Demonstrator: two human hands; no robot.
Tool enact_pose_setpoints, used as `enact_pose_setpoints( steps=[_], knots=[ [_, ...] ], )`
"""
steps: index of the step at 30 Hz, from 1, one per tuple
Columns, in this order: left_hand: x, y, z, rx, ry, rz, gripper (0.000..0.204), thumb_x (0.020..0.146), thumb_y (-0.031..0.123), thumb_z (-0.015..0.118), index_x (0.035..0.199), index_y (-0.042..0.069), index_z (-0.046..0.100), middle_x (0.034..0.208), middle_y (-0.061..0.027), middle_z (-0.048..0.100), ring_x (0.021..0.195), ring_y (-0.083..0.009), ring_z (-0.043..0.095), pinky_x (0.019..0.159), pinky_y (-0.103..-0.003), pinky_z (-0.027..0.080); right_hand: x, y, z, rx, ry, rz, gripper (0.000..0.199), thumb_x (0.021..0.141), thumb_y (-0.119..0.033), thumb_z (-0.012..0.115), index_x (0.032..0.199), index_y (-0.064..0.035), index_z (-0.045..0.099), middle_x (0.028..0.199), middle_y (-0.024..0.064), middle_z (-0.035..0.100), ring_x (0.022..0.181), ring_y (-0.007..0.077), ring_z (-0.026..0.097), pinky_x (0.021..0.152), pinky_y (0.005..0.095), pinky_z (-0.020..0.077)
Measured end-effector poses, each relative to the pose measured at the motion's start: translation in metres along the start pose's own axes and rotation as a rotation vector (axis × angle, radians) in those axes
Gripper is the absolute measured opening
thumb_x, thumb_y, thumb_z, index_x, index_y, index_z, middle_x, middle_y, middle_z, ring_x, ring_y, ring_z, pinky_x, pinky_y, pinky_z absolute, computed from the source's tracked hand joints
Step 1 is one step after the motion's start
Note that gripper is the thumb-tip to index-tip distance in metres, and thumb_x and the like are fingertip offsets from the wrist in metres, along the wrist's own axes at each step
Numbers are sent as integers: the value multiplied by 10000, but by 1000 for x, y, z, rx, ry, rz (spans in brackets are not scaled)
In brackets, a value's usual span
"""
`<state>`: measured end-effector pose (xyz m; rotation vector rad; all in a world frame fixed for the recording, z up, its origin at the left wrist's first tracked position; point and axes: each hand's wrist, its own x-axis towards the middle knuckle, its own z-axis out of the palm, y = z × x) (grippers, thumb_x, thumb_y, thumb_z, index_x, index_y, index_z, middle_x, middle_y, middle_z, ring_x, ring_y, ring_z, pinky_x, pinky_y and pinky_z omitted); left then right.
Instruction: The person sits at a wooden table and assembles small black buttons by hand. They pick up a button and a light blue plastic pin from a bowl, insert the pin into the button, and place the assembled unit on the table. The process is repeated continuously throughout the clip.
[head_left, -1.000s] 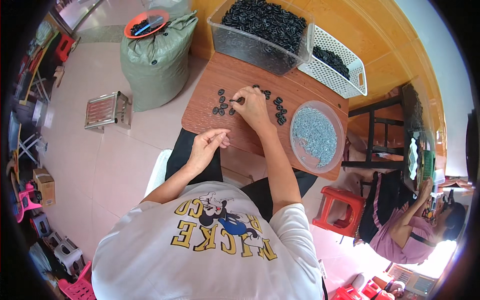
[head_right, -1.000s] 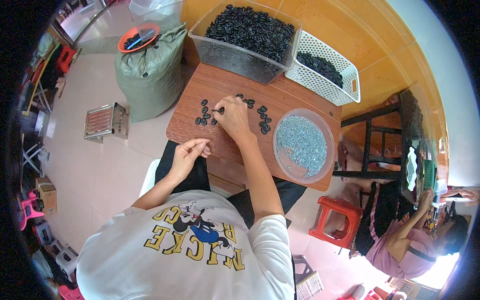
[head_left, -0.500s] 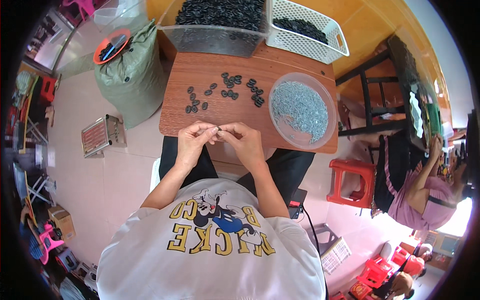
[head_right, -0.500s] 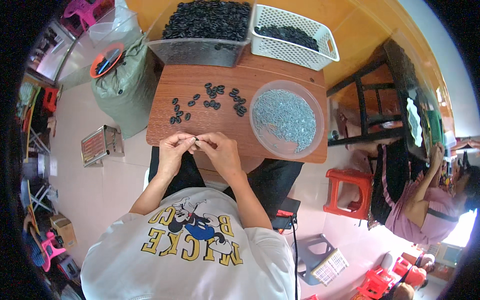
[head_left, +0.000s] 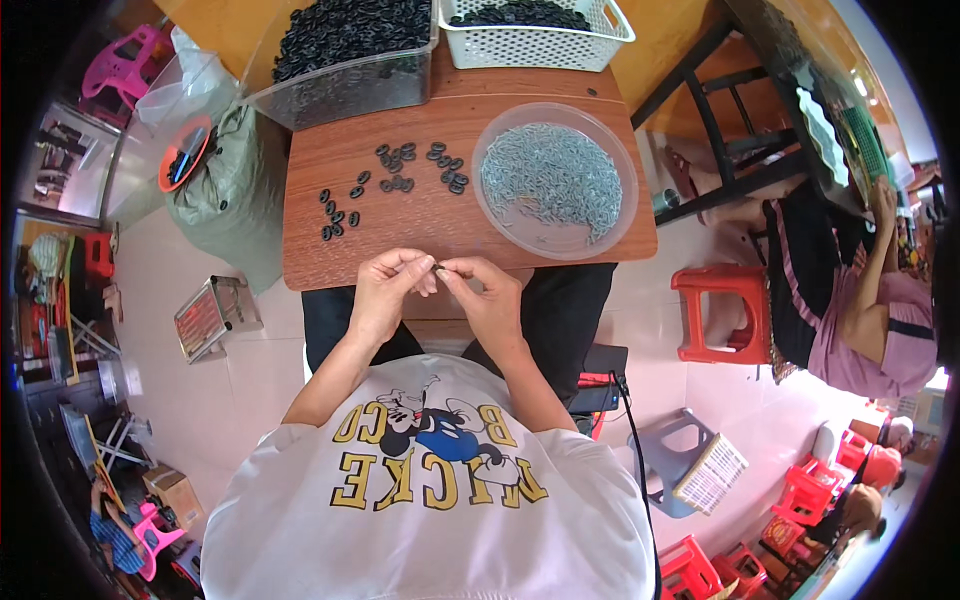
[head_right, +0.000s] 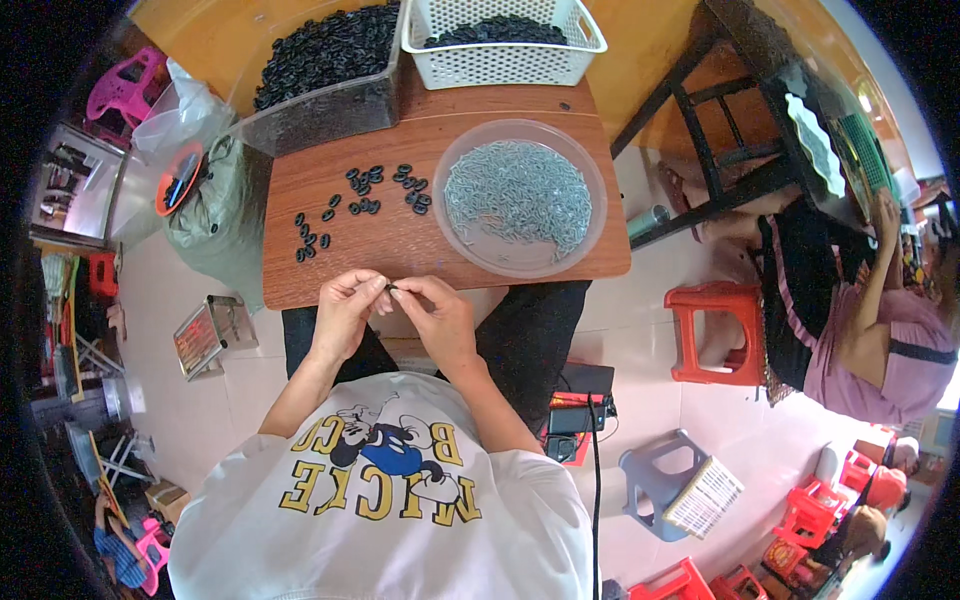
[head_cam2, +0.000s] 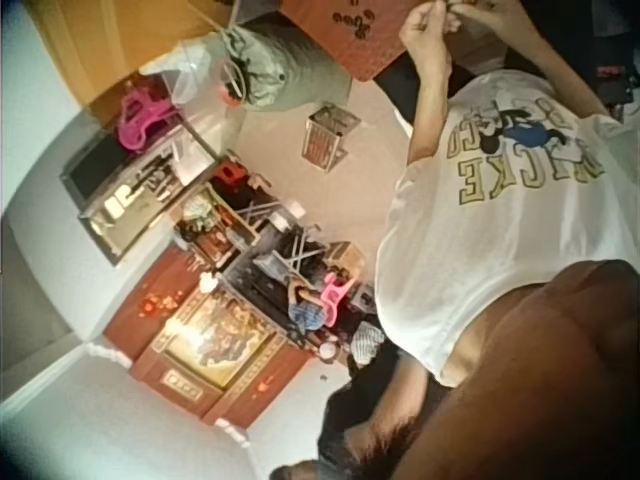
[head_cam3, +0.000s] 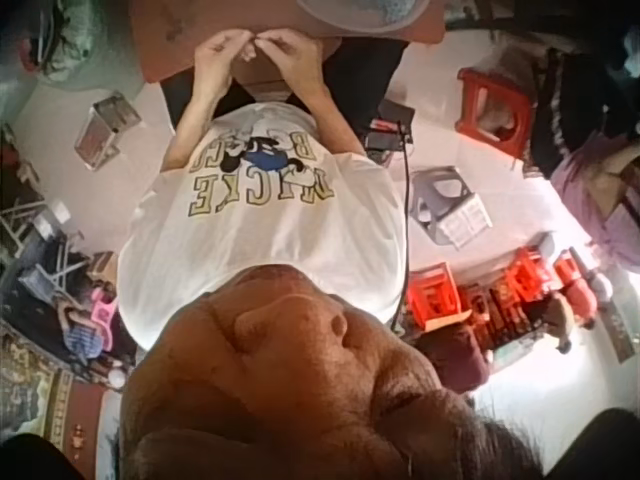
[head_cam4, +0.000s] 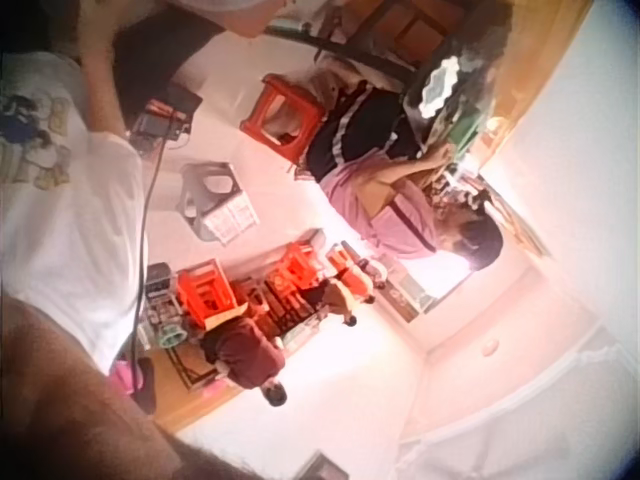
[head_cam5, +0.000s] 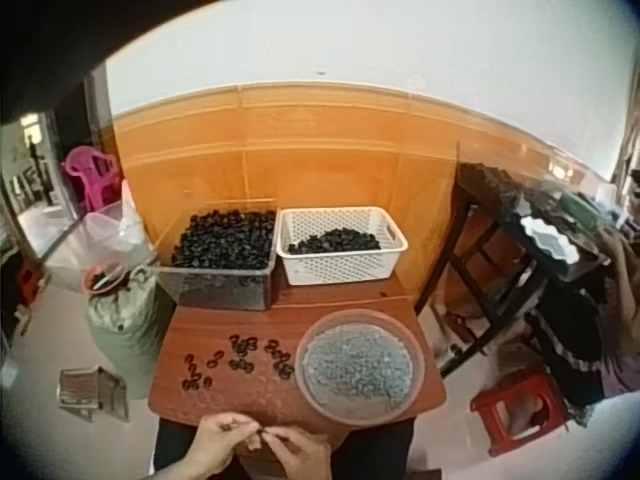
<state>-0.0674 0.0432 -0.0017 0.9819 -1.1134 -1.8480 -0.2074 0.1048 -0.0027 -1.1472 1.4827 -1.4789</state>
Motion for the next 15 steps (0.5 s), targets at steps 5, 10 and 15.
enact_pose_setpoints(
  steps=[5,10,15],
  knots=[
    [2,10,11,47,-44,-82,73,821,56,656,864,-1,644,732,-57,642,642,-102,586,593,-213,458,-2,0,-15,-15,-41,-128,124,793,-43,646,910,-1,659,897,88,663,818,185,631,720,274,485],
    [4,4,17,215,-65,-19,76,811,33,664,875,-5,652,773,-50,658,698,-84,599,638,-202,472,-7,16,-19,36,9,-17,158,780,-57,667,931,-11,668,909,85,658,820,173,624,740,273,478],
    [7,-3,22,452,-100,38,104,826,37,649,920,-7,655,815,-32,659,734,-69,587,661,-205,479,-9,18,-23,97,66,155,155,790,-79,670,926,-4,671,886,76,654,793,139,608,725,261,471]
  ],
)
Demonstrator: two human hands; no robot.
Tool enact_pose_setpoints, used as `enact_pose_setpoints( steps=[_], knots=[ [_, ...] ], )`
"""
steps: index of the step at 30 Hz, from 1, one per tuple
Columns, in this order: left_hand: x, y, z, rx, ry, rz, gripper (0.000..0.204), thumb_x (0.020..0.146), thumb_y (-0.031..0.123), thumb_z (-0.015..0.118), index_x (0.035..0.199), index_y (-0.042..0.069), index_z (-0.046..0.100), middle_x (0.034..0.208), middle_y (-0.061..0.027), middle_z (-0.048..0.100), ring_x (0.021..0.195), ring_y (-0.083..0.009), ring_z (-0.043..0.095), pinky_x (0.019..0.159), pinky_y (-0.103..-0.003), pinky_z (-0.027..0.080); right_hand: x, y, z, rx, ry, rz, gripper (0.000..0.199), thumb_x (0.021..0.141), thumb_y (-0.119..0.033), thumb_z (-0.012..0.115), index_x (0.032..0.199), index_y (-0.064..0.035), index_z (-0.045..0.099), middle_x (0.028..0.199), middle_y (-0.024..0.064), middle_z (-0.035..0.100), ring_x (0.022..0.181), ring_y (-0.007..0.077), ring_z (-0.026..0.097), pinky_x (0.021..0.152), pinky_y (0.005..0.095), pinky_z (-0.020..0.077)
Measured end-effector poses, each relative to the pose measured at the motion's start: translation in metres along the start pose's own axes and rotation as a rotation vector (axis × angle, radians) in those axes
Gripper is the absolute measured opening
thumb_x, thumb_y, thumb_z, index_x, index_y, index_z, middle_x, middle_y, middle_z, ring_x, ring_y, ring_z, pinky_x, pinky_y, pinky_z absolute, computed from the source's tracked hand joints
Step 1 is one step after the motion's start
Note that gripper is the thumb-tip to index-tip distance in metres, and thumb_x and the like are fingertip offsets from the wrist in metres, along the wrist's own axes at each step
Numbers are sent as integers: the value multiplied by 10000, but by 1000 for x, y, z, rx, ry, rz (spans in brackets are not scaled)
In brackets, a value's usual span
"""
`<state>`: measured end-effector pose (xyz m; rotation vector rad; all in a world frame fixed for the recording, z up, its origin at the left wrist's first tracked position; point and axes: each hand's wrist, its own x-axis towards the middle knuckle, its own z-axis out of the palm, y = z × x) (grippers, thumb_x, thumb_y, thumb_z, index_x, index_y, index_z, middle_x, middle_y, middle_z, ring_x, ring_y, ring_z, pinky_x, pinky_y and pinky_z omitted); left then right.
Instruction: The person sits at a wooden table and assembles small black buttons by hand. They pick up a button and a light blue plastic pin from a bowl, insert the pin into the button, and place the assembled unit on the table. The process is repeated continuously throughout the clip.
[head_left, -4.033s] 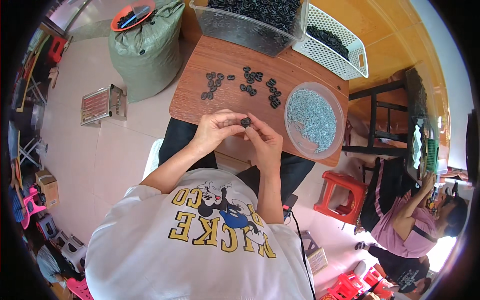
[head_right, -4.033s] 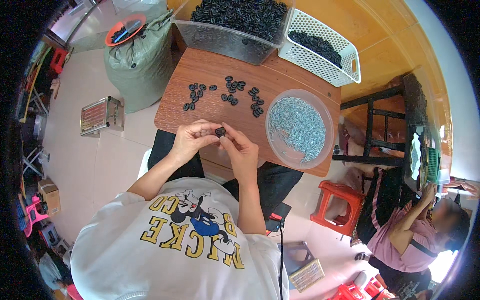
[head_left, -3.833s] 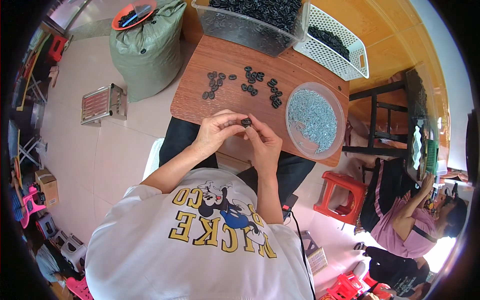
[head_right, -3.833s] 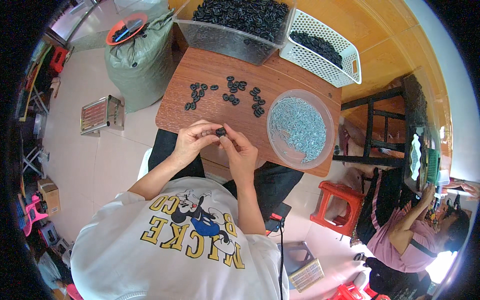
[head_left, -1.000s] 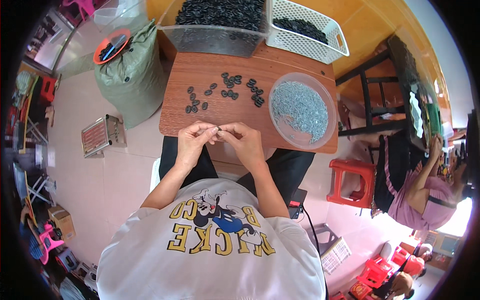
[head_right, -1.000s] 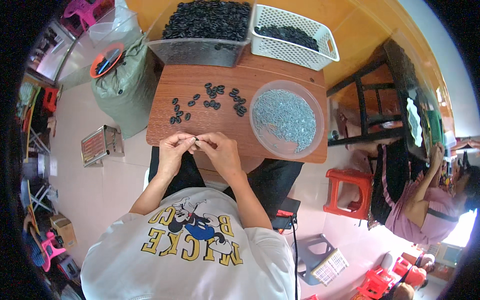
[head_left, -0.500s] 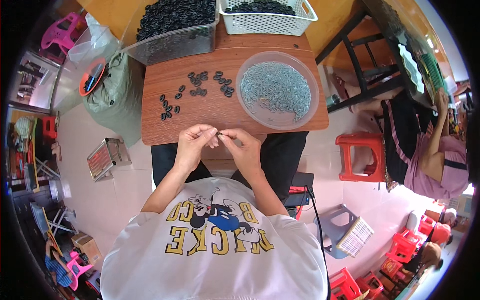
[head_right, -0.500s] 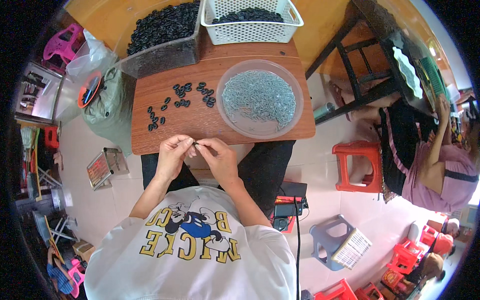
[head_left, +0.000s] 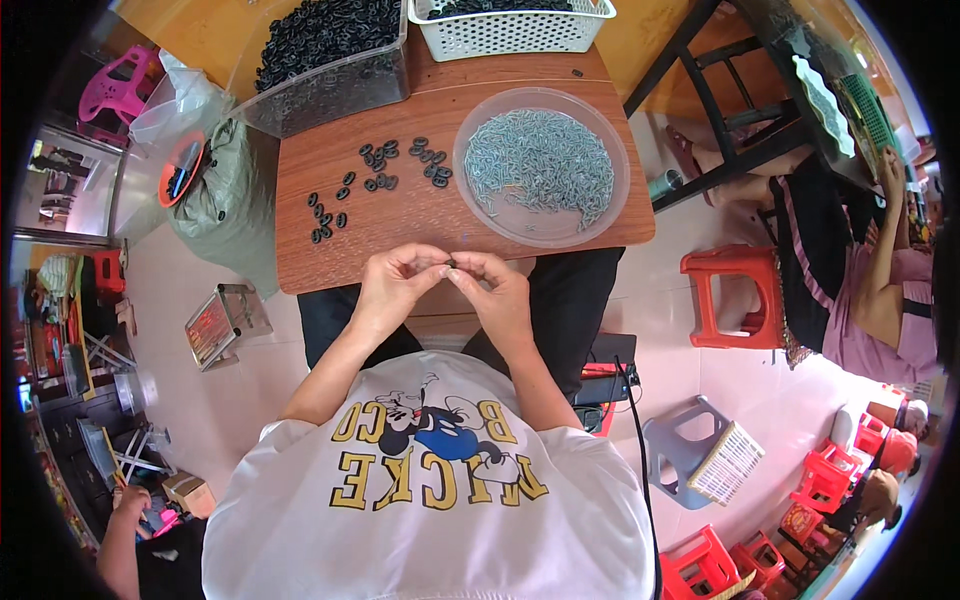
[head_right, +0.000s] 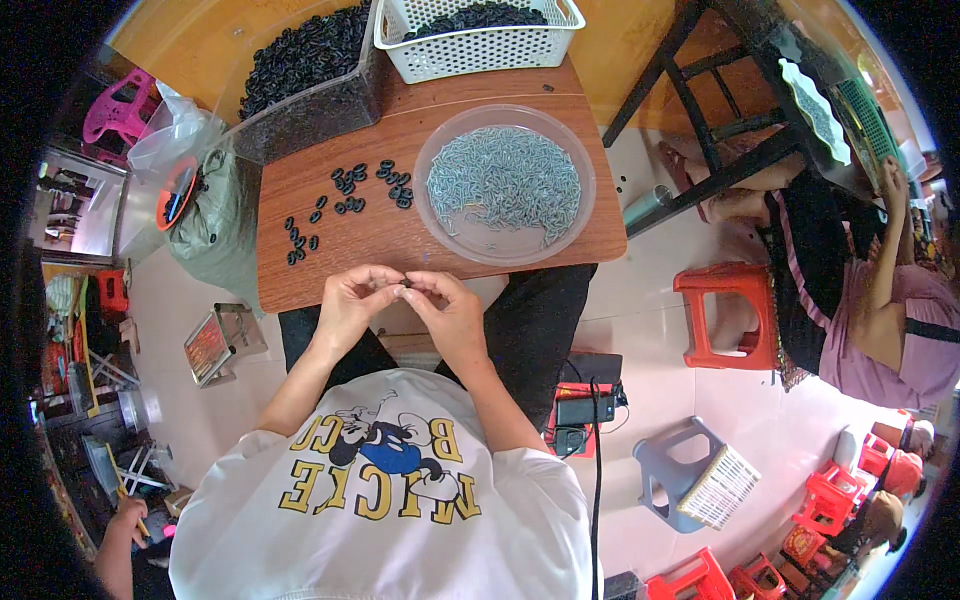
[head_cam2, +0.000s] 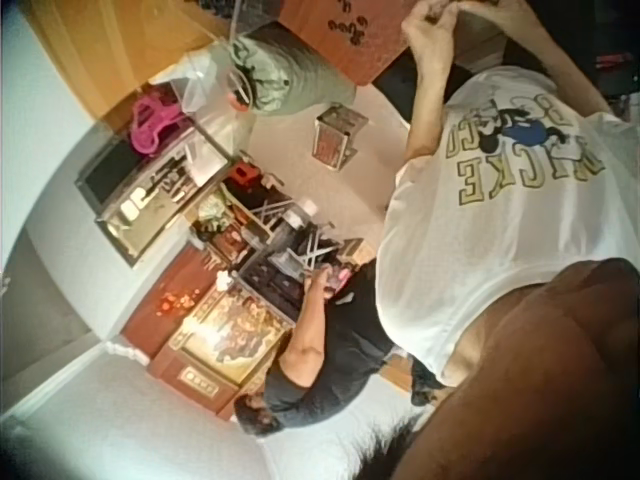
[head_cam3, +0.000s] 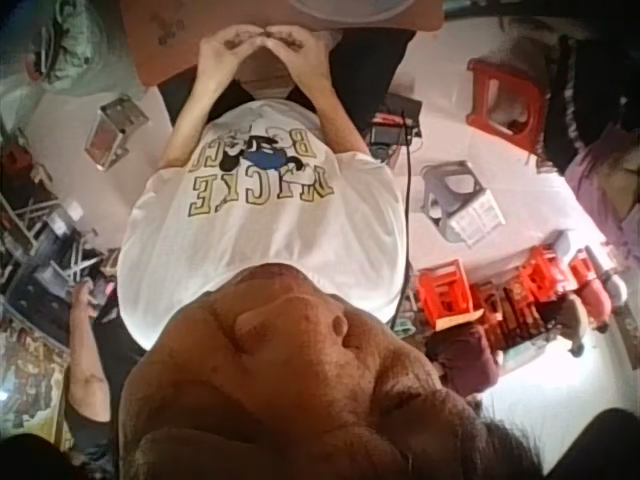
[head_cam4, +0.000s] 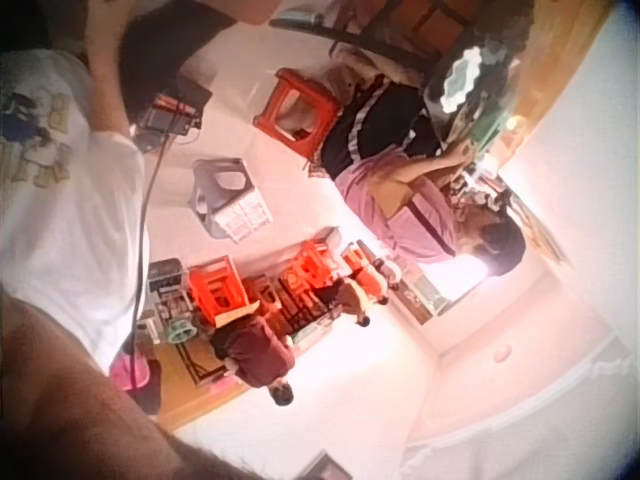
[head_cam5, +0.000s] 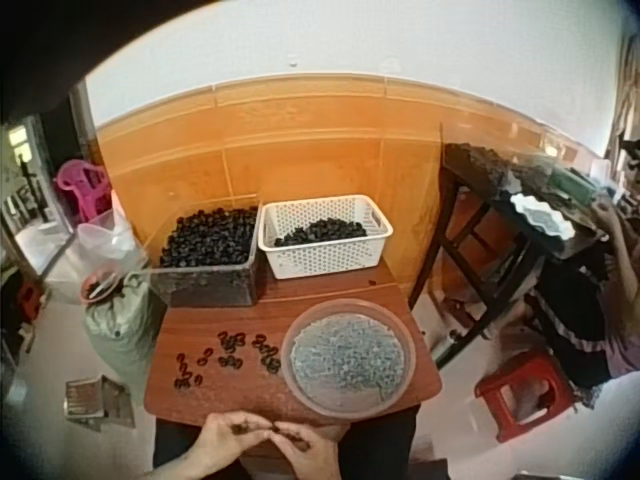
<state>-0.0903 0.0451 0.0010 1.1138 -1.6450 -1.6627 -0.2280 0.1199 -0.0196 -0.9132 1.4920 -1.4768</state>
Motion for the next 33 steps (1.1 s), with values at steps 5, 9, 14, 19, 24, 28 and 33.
enact_pose_setpoints(
  steps=[5,9,14,19,24,28,33],
  knots=[
    [12,18,10,-17,-120,-24,115,825,32,646,931,-12,656,823,-35,656,729,-73,575,668,-214,478,2,9,-15,118,4,83,137,799,-82,665,908,0,673,849,64,648,766,118,592,712,239,463],
    [18,16,17,-85,-150,-88,140,835,93,656,924,-16,658,805,-47,658,705,-80,580,658,-223,474,-2,10,-18,115,88,-18,111,791,-63,661,889,-13,670,827,57,643,736,116,583,693,230,452],
    [20,13,20,-64,-182,-200,164,850,136,646,901,-20,661,801,-72,664,672,-96,597,619,-227,492,-9,-4,-23,-253,197,-319,85,775,-43,667,856,-24,647,798,74,628,705,173,592,661,259,458],
    [19,9,19,-213,-171,-260,151,826,108,668,898,-25,665,790,-90,661,686,-119,616,643,-228,511,-10,1,-25,-362,144,-372,97,772,-38,667,864,-23,641,821,88,627,741,208,610,659,285,475],
    [20,5,17,-188,-174,-193,100,795,40,680,873,-15,652,805,-90,661,727,-126,628,656,-248,523,-9,8,-23,-62,134,-193,118,786,-35,660,902,-14,645,878,80,642,798,150,613,715,251,476],
    [18,2,26,-264,-169,-199,101,791,30,681,875,-11,643,805,-86,660,728,-125,625,669,-252,522,-9,17,-21,269,178,47,99,813,-27,647,905,8,655,897,48,645,806,111,598,735,230,471],
    [17,4,36,-255,-141,-163,97,799,23,670,884,-12,637,817,-84,661,726,-126,626,674,-251,516,-11,23,-24,346,203,75,141,822,-7,639,959,27,632,874,54,645,773,87,584,707,211,460]
  ],
)
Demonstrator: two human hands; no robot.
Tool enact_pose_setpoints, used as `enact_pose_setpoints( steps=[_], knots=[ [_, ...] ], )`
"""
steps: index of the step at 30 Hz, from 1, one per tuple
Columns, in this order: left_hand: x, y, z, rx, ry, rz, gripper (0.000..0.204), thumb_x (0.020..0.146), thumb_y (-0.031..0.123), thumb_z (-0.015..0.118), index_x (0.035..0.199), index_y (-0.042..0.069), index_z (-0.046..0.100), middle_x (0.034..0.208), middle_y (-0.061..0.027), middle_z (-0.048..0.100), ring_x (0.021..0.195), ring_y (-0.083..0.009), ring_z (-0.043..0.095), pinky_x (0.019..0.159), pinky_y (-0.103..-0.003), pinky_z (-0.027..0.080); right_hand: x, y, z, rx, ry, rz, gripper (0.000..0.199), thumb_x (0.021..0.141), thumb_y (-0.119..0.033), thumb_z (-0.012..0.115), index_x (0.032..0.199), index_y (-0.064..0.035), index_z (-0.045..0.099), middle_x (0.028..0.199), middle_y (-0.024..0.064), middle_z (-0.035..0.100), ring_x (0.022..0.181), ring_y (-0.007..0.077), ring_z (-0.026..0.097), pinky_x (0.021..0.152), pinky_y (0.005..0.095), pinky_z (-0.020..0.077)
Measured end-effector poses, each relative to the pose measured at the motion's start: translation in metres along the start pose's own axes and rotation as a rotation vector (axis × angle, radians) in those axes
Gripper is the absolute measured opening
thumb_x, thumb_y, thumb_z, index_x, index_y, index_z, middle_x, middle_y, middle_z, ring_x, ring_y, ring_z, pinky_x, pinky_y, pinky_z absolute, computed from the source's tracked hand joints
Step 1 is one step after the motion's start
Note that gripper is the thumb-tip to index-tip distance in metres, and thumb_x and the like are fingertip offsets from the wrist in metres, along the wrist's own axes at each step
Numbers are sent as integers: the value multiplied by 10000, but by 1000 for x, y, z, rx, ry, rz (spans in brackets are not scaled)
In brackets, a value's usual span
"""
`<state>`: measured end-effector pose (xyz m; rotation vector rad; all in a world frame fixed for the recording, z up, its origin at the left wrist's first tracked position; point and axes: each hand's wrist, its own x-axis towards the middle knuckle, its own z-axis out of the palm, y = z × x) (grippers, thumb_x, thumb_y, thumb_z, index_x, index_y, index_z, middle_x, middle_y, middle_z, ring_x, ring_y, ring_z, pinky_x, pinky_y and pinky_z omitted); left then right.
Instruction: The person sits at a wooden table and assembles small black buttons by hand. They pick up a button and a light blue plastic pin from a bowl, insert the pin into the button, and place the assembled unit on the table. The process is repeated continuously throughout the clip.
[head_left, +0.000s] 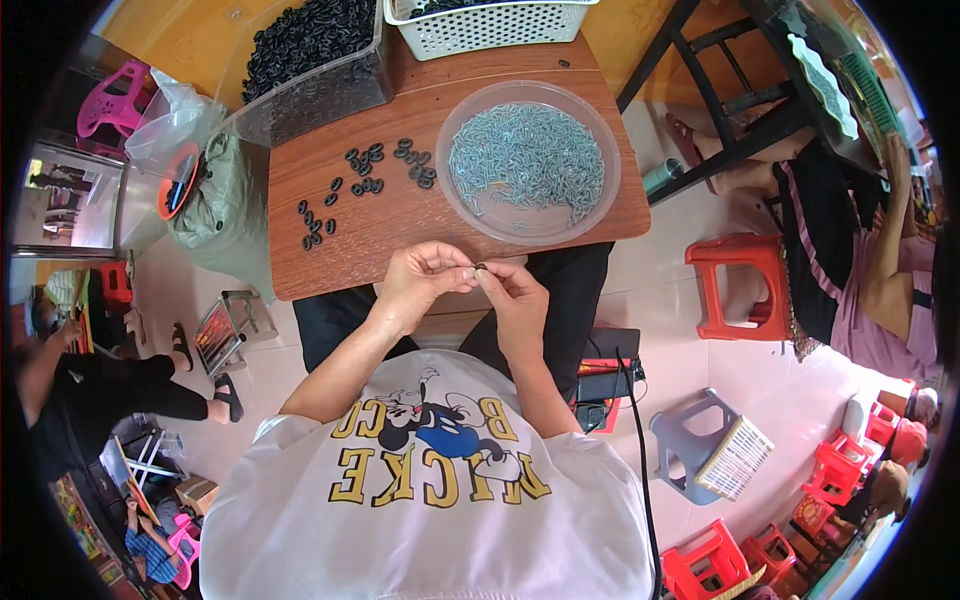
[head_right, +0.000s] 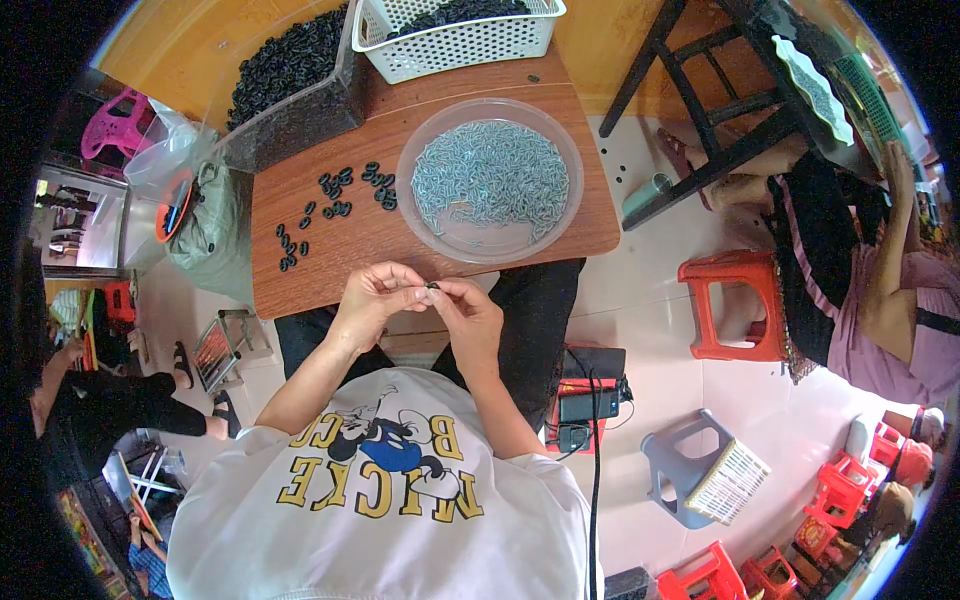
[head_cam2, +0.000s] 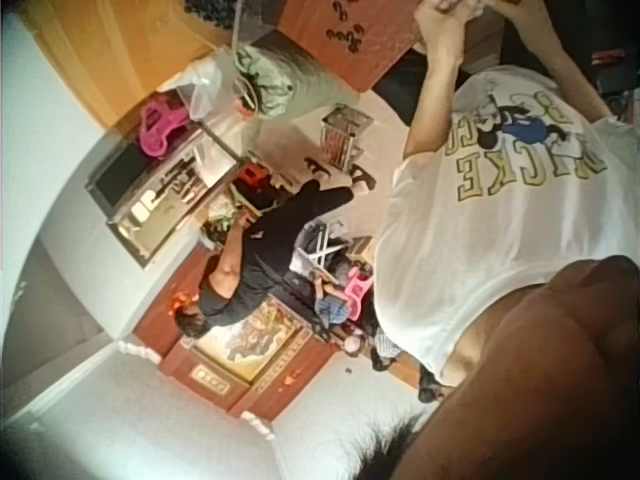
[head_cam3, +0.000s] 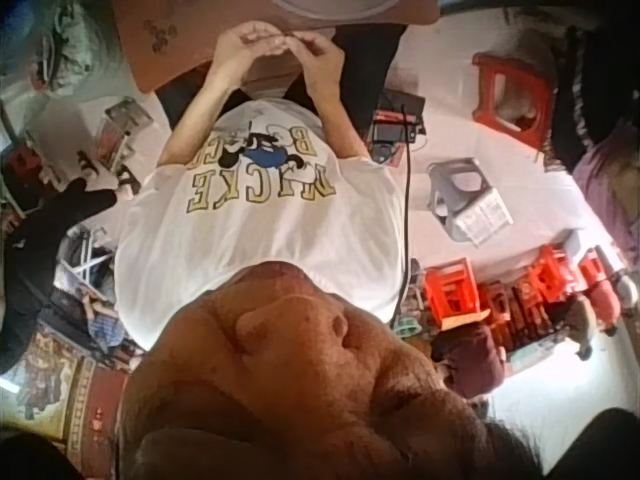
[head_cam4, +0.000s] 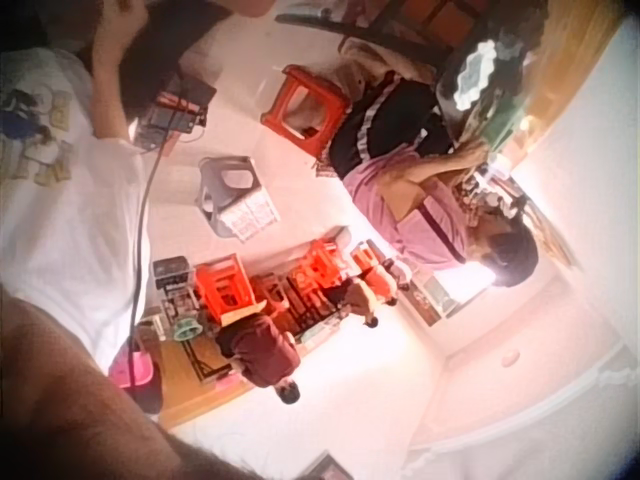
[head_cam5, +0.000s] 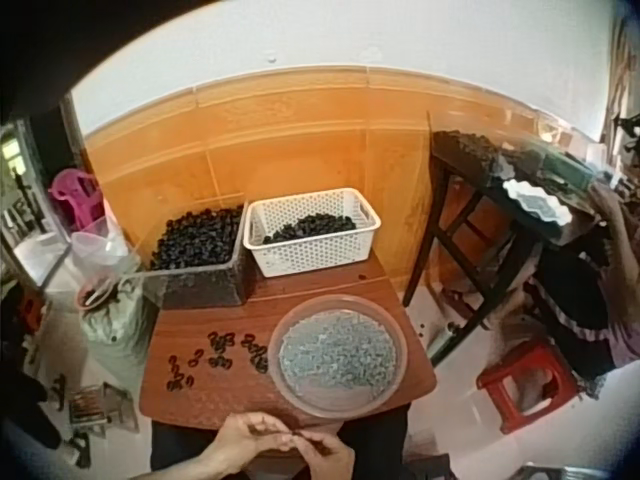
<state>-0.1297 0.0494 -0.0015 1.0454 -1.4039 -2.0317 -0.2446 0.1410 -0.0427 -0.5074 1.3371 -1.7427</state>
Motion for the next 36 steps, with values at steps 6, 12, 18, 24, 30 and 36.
enact_pose_setpoints(
  steps=[6,12,18,24,30,36],
  knots=[
    [29,52,0,1011,34,690,96,775,18,642,862,-21,646,852,-100,631,801,-223,613,687,-311,495,8,1,-18,244,36,1,82,835,4,612,914,27,615,842,97,658,730,116,615,691,221,481],
    [86,79,-2,1327,-474,756,68,724,-2,618,788,-8,642,787,-119,569,847,-291,562,733,-370,457,6,15,-26,226,44,59,78,833,7,609,909,25,610,838,114,661,723,126,615,672,225,485],
    [109,80,1,1416,-682,630,86,687,8,596,762,-27,619,756,-121,558,822,-293,554,713,-368,446,3,14,-30,251,60,69,85,830,7,612,912,26,613,845,116,664,711,115,600,660,220,470],
    [112,79,3,1414,-740,588,72,695,5,594,753,-37,586,734,-123,539,805,-299,541,701,-374,432,6,14,-34,239,57,40,92,829,2,614,920,18,620,853,109,668,694,102,586,653,215,458],
    [104,78,7,1112,-528,471,63,790,11,580,821,-42,571,799,-134,579,770,-281,585,673,-364,461,2,10,-31,203,17,16,95,832,-13,621,924,11,621,843,90,665,692,94,577,646,211,455],
    [103,64,4,983,-417,436,129,809,28,599,927,-14,633,876,-102,613,783,-218,613,685,-326,487,2,7,-26,171,-7,31,94,830,-17,627,920,9,622,818,74,657,693,94,575,641,208,449]
  ],
)
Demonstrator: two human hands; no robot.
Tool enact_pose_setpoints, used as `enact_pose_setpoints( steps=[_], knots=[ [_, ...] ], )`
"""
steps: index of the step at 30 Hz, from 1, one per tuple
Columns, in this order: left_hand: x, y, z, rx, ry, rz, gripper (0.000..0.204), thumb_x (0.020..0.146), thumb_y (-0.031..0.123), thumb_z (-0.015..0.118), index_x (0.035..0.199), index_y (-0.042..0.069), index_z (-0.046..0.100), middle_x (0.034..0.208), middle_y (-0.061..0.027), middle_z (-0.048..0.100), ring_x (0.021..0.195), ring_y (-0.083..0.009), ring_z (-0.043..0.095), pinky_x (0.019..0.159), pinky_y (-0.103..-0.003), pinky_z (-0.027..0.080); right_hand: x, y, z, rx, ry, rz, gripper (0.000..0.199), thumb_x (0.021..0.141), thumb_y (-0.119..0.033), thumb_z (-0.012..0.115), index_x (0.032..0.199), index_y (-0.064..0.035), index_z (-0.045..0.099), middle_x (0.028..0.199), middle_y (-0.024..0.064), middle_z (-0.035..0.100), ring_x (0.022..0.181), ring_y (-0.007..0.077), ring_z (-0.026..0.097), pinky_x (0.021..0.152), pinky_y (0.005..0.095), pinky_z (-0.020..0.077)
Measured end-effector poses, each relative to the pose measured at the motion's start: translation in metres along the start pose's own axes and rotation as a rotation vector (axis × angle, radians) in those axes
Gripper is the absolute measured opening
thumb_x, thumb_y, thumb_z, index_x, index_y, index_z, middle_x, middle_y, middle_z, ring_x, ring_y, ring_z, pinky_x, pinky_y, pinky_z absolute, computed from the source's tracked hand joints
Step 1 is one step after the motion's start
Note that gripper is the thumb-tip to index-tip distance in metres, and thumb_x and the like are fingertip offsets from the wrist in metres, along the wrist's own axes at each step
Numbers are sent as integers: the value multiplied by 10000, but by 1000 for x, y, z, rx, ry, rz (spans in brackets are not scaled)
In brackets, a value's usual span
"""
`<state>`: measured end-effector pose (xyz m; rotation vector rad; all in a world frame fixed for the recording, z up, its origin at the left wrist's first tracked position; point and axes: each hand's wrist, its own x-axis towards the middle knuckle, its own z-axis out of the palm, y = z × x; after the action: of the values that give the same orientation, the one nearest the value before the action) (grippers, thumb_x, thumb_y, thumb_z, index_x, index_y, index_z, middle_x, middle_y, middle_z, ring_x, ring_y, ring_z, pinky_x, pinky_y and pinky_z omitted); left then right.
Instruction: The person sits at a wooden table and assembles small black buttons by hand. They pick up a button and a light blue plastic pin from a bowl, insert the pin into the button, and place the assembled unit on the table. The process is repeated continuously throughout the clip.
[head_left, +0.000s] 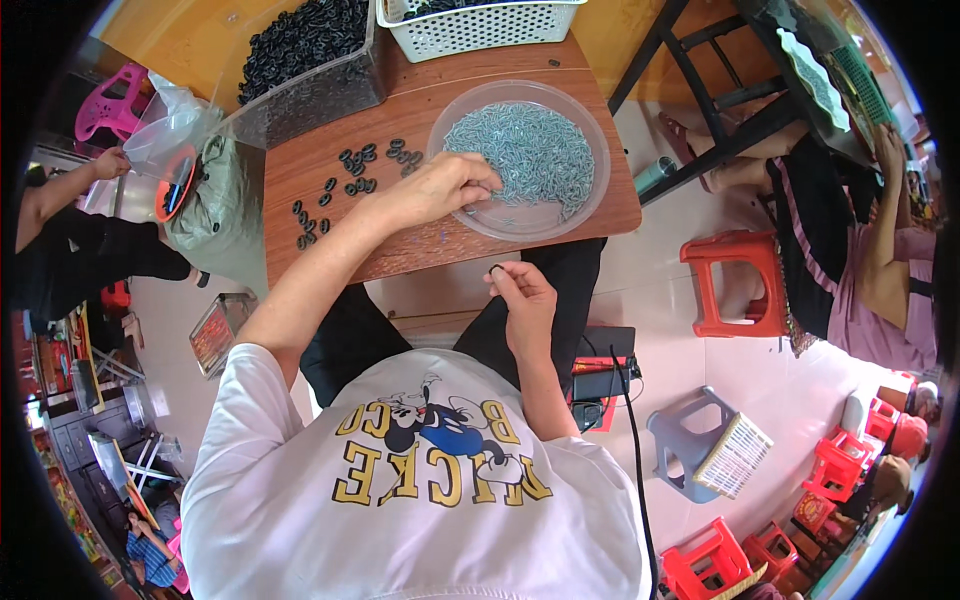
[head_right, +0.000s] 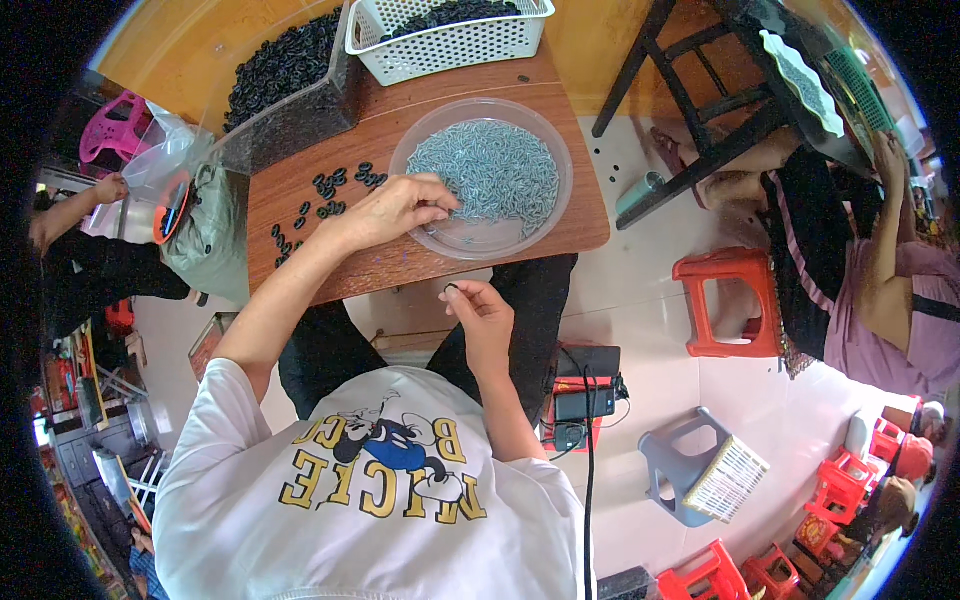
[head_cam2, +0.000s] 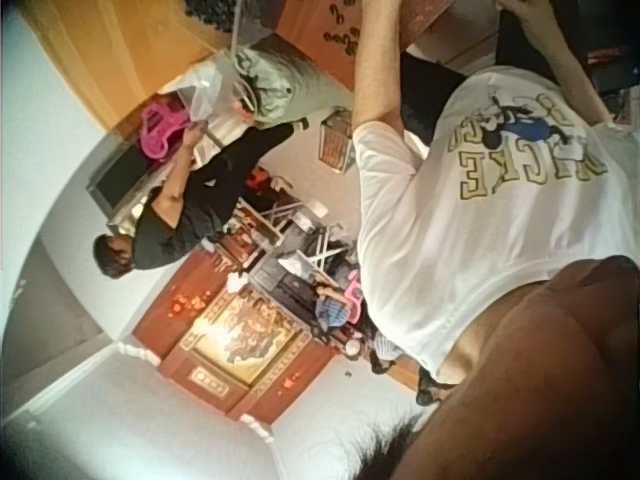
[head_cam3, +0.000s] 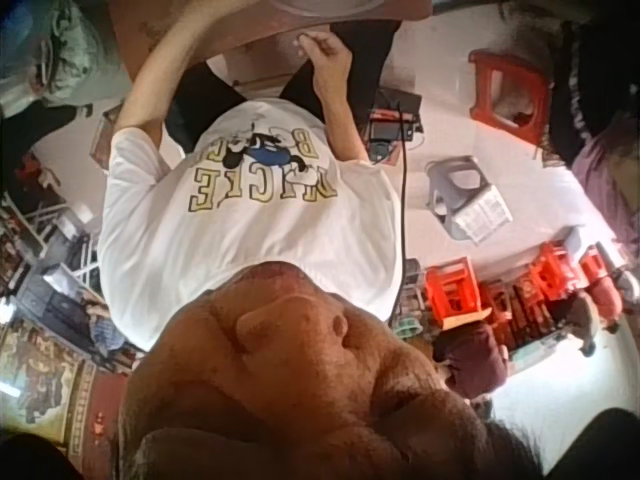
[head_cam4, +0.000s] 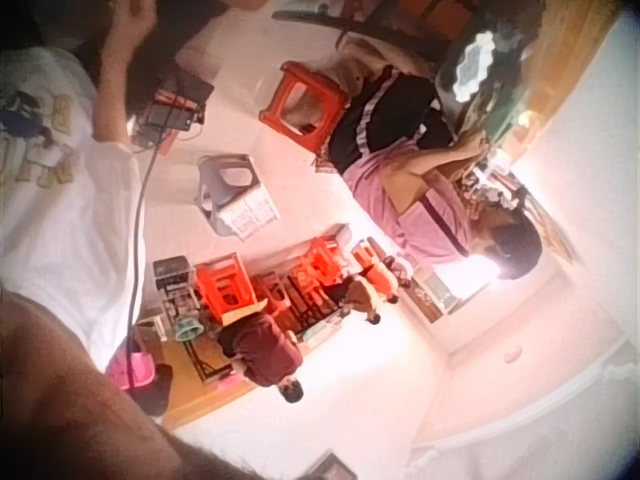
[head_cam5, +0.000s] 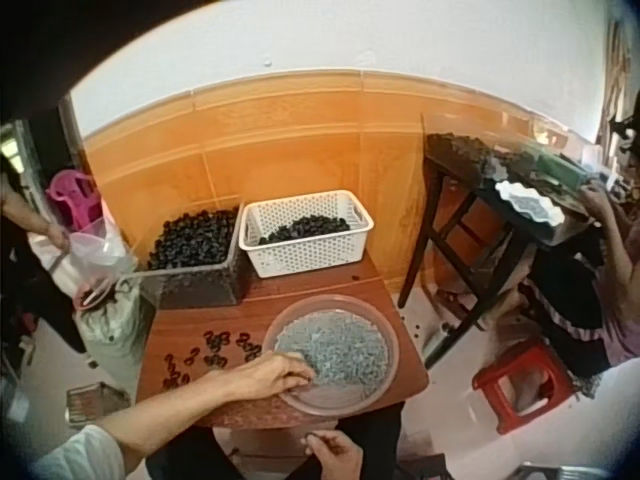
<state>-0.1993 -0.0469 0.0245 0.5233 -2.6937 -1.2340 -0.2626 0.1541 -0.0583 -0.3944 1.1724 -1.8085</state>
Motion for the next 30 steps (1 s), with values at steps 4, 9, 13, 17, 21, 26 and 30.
enact_pose_setpoints(
  steps=[4,9,13,17,21,26,30],
  knots=[
    [-2,-4,-2,17,-35,19,124,812,37,613,920,-8,655,881,-91,623,779,-197,615,689,-301,491,-1,0,4,-19,2,0,97,828,-18,629,920,15,625,818,75,655,692,94,572,641,208,445],
    [-13,8,-8,-495,20,-269,67,818,39,636,875,20,666,874,-60,634,764,-127,607,677,-271,497,3,-13,15,-24,15,5,121,822,13,615,942,22,626,812,85,652,703,111,584,658,217,455],
    [-48,12,4,-1236,308,-307,67,845,62,628,906,35,638,845,-30,627,745,-100,587,647,-212,483,13,-32,38,-49,-17,-49,150,819,1,633,967,23,643,842,59,650,720,98,583,683,213,459],
    [-83,2,14,-1666,412,-208,85,846,28,614,930,22,627,877,-64,649,780,-118,613,690,-216,506,21,-44,67,-120,-101,-100,144,817,-10,644,958,16,662,860,31,647,719,78,574,678,203,457],
    [-106,3,16,-1736,513,-245,92,842,29,619,934,32,625,874,-67,651,797,-130,623,693,-224,508,23,-42,92,-189,-150,-70,154,815,-13,649,966,18,663,838,20,646,707,64,569,649,185,450],
    [-120,0,16,-1736,547,-212,97,840,20,618,936,28,619,886,-86,655,829,-158,638,719,-261,526,19,-41,111,-269,-156,-78,155,818,-14,647,968,27,663,804,17,644,694,53,567,629,176,446],
    [-124,-3,18,-1716,592,-206,87,841,13,613,927,23,616,892,-101,655,826,-172,644,742,-293,536,18,-40,114,-328,-160,-78,153,816,-7,649,964,31,664,802,23,644,686,56,570,621,181,452]
  ],
)
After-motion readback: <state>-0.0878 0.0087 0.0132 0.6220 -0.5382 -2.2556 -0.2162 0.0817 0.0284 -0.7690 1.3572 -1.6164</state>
